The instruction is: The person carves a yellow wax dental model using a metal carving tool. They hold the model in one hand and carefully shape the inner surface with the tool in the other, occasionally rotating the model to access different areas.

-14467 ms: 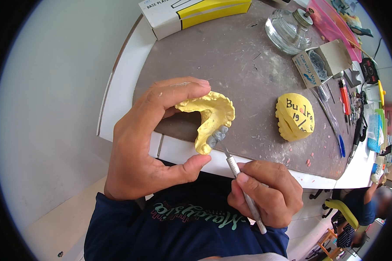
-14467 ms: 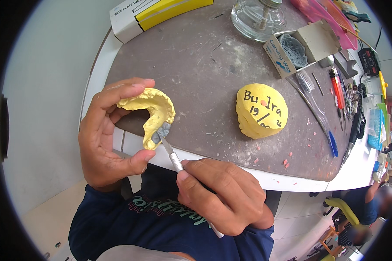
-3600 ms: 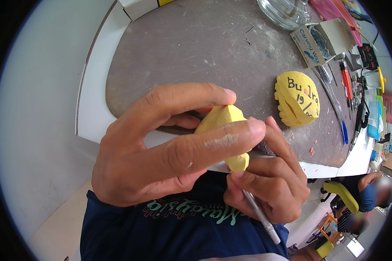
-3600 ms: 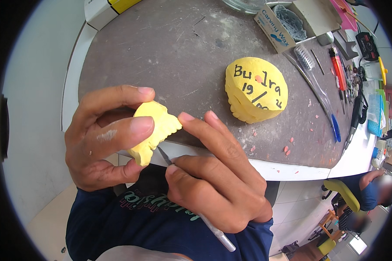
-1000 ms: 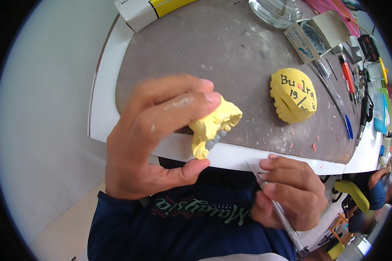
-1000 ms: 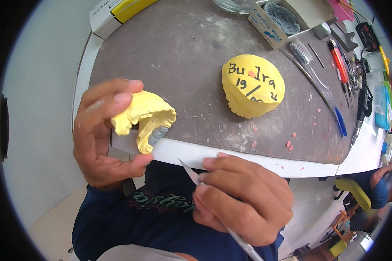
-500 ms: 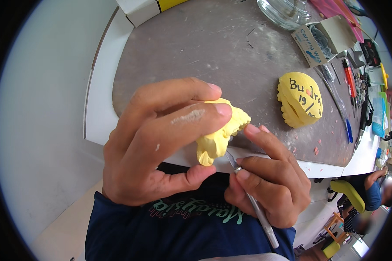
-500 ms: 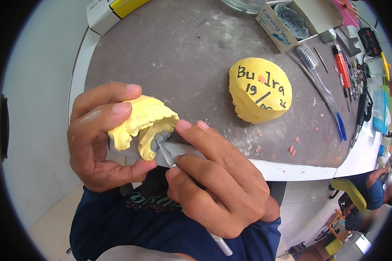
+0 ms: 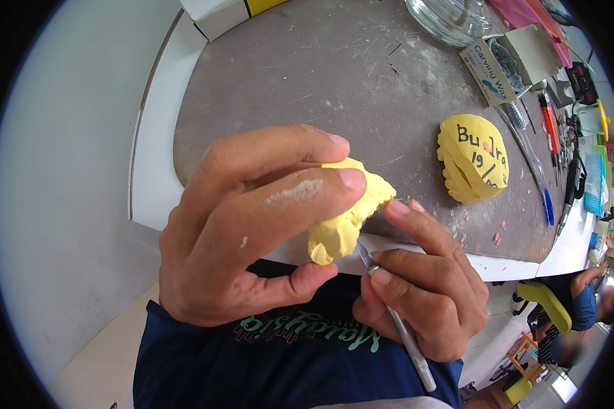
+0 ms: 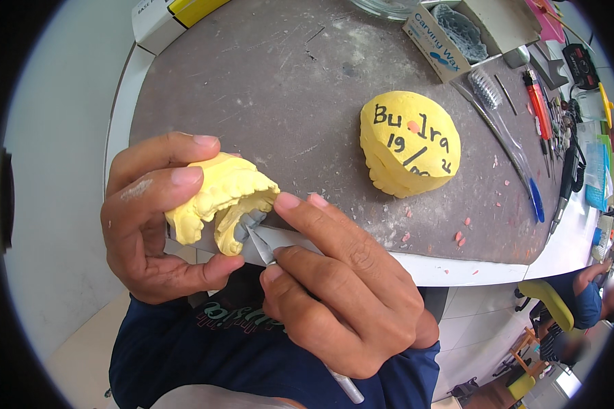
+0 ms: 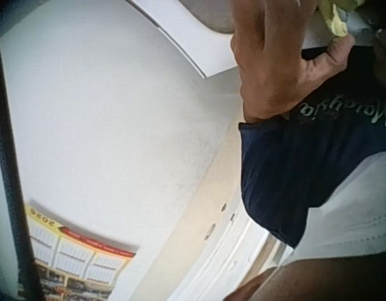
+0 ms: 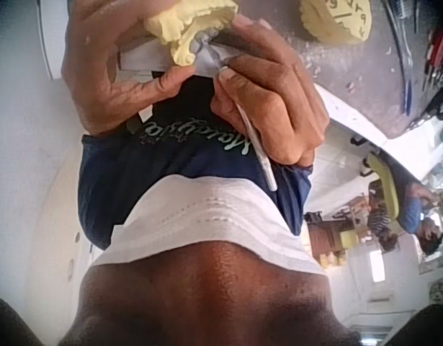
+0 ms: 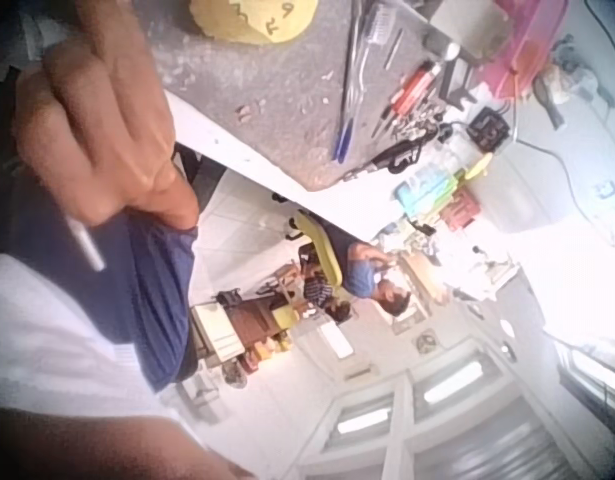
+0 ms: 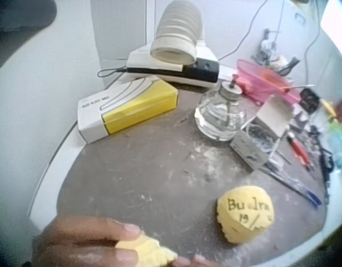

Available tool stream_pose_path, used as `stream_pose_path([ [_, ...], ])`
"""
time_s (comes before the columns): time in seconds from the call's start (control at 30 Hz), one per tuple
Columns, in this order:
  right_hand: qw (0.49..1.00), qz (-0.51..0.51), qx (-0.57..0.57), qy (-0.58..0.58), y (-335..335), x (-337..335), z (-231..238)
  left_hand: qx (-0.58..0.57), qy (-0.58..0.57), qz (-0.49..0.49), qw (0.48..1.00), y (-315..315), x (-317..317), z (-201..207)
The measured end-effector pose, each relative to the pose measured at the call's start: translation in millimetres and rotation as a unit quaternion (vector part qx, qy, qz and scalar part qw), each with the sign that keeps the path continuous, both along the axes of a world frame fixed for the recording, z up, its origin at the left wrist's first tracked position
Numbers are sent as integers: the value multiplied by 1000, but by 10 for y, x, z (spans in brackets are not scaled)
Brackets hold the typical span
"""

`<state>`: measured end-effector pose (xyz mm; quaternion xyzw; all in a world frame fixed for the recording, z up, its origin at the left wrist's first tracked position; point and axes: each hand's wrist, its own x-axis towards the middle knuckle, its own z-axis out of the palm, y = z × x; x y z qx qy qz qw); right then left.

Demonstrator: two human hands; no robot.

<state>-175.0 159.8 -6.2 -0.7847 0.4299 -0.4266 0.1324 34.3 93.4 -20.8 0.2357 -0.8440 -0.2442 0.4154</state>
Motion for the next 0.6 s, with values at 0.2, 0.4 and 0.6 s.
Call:
stream_pose_path([
  [0.2,1000,0,-2,-13,-8,7,-2,-1,-8,-1,1000,-6,5,16],
  [0.4,1000,-3,3,-13,2,13,-2,0,-7,-4,1000,-7,3,17],
  [0.6,1000,4,6,-8,-3,-1,5,-2,-4,-3,1000,-5,-4,7],
])
